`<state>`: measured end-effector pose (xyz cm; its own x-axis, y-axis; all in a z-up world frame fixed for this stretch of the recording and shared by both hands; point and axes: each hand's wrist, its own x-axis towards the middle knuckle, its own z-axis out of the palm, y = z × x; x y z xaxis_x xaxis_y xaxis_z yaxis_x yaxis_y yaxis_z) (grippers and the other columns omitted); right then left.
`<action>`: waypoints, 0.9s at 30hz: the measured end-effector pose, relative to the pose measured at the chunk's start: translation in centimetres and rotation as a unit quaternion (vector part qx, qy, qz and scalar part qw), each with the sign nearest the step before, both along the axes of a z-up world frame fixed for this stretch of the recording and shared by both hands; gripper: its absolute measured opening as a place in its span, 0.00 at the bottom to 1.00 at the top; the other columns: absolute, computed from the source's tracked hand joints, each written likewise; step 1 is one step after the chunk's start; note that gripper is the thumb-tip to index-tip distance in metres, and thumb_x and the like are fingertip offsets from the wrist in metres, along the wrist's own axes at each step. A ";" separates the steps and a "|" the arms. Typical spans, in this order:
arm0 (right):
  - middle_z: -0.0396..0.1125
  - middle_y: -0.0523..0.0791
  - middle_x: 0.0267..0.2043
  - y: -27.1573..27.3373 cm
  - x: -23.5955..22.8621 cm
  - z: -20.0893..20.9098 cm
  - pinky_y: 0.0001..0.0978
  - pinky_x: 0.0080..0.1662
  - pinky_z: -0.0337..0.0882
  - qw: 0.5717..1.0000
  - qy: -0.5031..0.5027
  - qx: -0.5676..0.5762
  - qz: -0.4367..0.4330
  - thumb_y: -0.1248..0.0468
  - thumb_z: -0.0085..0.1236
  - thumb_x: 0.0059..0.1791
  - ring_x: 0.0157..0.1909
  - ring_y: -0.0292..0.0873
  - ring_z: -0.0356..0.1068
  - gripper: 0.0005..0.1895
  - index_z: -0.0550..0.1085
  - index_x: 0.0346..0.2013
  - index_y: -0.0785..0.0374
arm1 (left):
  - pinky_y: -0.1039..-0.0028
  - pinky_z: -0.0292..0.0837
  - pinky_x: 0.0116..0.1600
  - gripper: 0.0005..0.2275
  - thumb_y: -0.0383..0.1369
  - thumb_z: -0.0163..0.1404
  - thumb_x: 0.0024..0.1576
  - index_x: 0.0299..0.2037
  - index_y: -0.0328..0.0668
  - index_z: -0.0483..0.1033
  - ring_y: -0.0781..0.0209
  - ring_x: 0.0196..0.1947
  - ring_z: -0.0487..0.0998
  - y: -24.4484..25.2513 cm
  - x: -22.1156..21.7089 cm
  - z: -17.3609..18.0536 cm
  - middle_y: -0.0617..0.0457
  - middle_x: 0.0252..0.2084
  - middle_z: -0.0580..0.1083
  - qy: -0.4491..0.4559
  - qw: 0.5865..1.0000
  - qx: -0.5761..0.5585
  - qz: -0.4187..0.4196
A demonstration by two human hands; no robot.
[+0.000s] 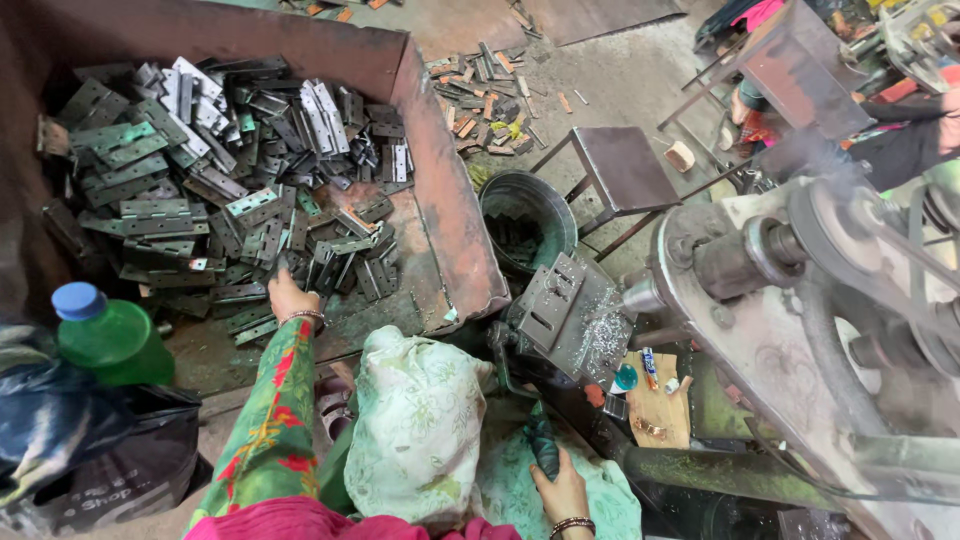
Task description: The person repeatedly picks up small metal plates from a bin, places them under a press machine, and operates the press to stamp or shape them. Finished plates are placed into a nearby bin. The process is continuous and repetitive.
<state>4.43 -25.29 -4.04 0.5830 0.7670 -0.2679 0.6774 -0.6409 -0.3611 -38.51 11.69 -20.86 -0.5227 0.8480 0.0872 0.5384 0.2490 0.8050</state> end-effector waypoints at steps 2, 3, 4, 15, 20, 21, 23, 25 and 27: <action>0.76 0.56 0.41 -0.2 -0.2 -0.2 0.49 0.48 0.74 1.000 0.002 0.014 0.004 0.50 0.66 0.41 0.47 0.61 0.76 0.33 0.69 0.58 0.54 | 0.51 0.71 0.55 0.25 0.26 0.59 0.44 0.55 0.33 0.73 0.29 0.49 0.73 -0.3 0.8 0.5 0.32 0.48 0.71 -0.001 1.000 0.019 0.007; 0.76 0.56 0.41 -0.4 -0.3 -0.3 0.49 0.48 0.74 1.000 0.004 0.025 0.007 0.51 0.66 0.41 0.47 0.61 0.76 0.32 0.69 0.58 0.54 | 0.51 0.71 0.55 0.24 0.26 0.60 0.45 0.55 0.33 0.73 0.29 0.49 0.73 -0.5 1.2 0.8 0.33 0.48 0.72 -0.003 0.999 0.030 0.016; 0.76 0.56 0.42 -0.4 -0.4 -0.4 0.49 0.47 0.74 0.999 0.005 0.038 0.008 0.51 0.66 0.41 0.47 0.62 0.76 0.32 0.69 0.57 0.54 | 0.50 0.71 0.56 0.23 0.27 0.60 0.47 0.55 0.32 0.74 0.30 0.49 0.74 -0.4 1.8 1.5 0.34 0.47 0.73 -0.006 0.999 0.042 0.023; 0.73 0.58 0.45 -0.2 -0.2 -1.3 0.51 0.49 0.73 1.000 0.028 -0.010 -0.010 0.51 0.67 0.42 0.50 0.63 0.73 0.38 0.63 0.63 0.58 | 0.61 0.76 0.47 0.12 0.27 0.60 0.47 0.42 0.40 0.78 0.45 0.39 0.81 -2.8 20.3 19.7 0.43 0.38 0.78 -0.151 0.926 0.164 -0.304; 0.73 0.59 0.43 -0.1 -0.8 -1.0 0.52 0.50 0.73 1.000 0.009 -0.009 0.002 0.50 0.66 0.42 0.48 0.63 0.73 0.39 0.64 0.63 0.58 | 0.58 0.72 0.54 0.16 0.26 0.54 0.43 0.43 0.40 0.79 0.40 0.52 0.72 -9.1 32.0 22.4 0.41 0.51 0.70 0.109 0.721 0.183 -0.659; 0.73 0.59 0.42 -0.3 -1.0 -0.8 0.52 0.49 0.73 1.000 0.008 0.000 0.004 0.50 0.66 0.42 0.47 0.64 0.73 0.38 0.65 0.62 0.58 | 0.57 0.70 0.56 0.15 0.28 0.55 0.46 0.45 0.43 0.80 0.40 0.56 0.69 -10.5 33.3 22.1 0.43 0.56 0.68 0.217 0.663 0.106 -0.708; 0.73 0.60 0.40 -0.5 -1.3 -0.5 0.53 0.49 0.73 1.000 0.007 0.001 0.002 0.50 0.65 0.42 0.46 0.64 0.73 0.37 0.65 0.62 0.58 | 0.58 0.67 0.61 0.12 0.32 0.50 0.54 0.47 0.40 0.79 0.44 0.58 0.68 -12.6 35.1 21.3 0.43 0.58 0.67 0.359 0.609 0.127 -0.696; 0.73 0.60 0.40 -0.3 -1.5 -0.2 0.54 0.49 0.73 1.000 0.010 -0.010 -0.006 0.50 0.65 0.42 0.45 0.64 0.73 0.37 0.64 0.62 0.57 | 0.54 0.63 0.65 0.14 0.35 0.47 0.58 0.49 0.38 0.78 0.45 0.58 0.67 -13.4 36.0 20.7 0.43 0.59 0.66 0.403 0.597 0.147 -0.678; 0.74 0.60 0.40 -0.3 -1.8 0.3 0.54 0.48 0.73 1.000 0.012 -0.002 0.003 0.51 0.65 0.43 0.45 0.64 0.73 0.35 0.65 0.60 0.59 | 0.47 0.58 0.65 0.17 0.38 0.46 0.58 0.53 0.38 0.77 0.44 0.58 0.66 -13.5 36.0 20.5 0.43 0.59 0.66 0.355 0.636 0.165 -0.665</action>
<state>2.68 -25.58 -3.77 0.5713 0.7694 -0.2857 0.6723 -0.6384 -0.3748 -2.50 -1.84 -0.41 0.9079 0.3739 0.1896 0.3537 -0.9259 0.1325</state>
